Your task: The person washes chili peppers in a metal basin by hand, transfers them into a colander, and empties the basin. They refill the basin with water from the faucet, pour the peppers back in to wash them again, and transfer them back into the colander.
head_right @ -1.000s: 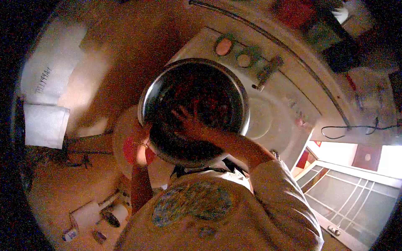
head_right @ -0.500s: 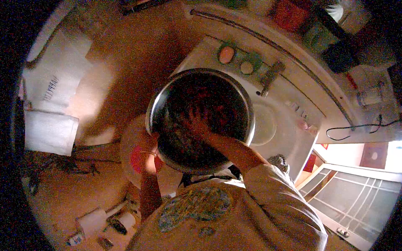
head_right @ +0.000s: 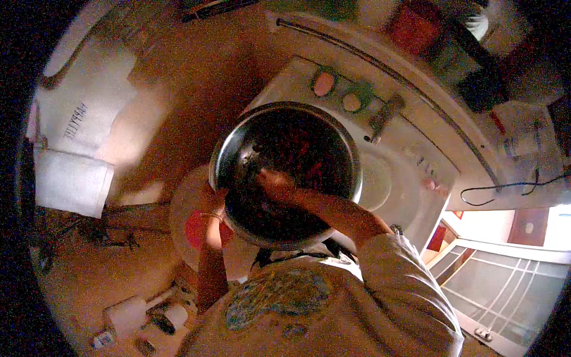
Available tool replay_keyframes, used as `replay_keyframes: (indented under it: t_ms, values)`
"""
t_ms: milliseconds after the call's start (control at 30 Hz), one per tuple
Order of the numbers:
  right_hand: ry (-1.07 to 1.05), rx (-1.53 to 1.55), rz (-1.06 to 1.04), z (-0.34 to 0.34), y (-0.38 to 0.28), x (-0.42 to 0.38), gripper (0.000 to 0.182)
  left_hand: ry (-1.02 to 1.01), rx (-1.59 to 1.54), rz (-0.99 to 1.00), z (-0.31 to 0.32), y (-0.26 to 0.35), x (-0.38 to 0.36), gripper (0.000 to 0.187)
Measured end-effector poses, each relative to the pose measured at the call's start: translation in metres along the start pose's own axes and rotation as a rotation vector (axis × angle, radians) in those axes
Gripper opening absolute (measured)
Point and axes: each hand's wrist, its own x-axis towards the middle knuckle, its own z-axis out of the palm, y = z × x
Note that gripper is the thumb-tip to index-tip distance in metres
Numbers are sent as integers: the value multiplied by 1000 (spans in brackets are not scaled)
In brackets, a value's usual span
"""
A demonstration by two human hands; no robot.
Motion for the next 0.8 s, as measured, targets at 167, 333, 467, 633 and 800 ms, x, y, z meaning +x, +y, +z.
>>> replay_keyframes:
  t_ms: [167, 333, 467, 633, 800]
  values:
    - [105, 504, 606, -38, 38, 12, 24, 18, 2, -33, 0, -5, -6, 47]
    - [201, 75, 504, -45, 81, -18, 55, 34, 92, -111, 4, -11, -7, 55]
    - [-260, 286, 589, -67, 60, -51, 98, 93, 74, -60, 13, -28, -1, 58]
    - [-397, 193, 418, -62, -17, -53, 90, -35, -48, 7, 2, -13, 2, 55]
    - [-208, 243, 108, -40, 28, -22, 69, 283, -109, 204, 44, -104, 23, 44]
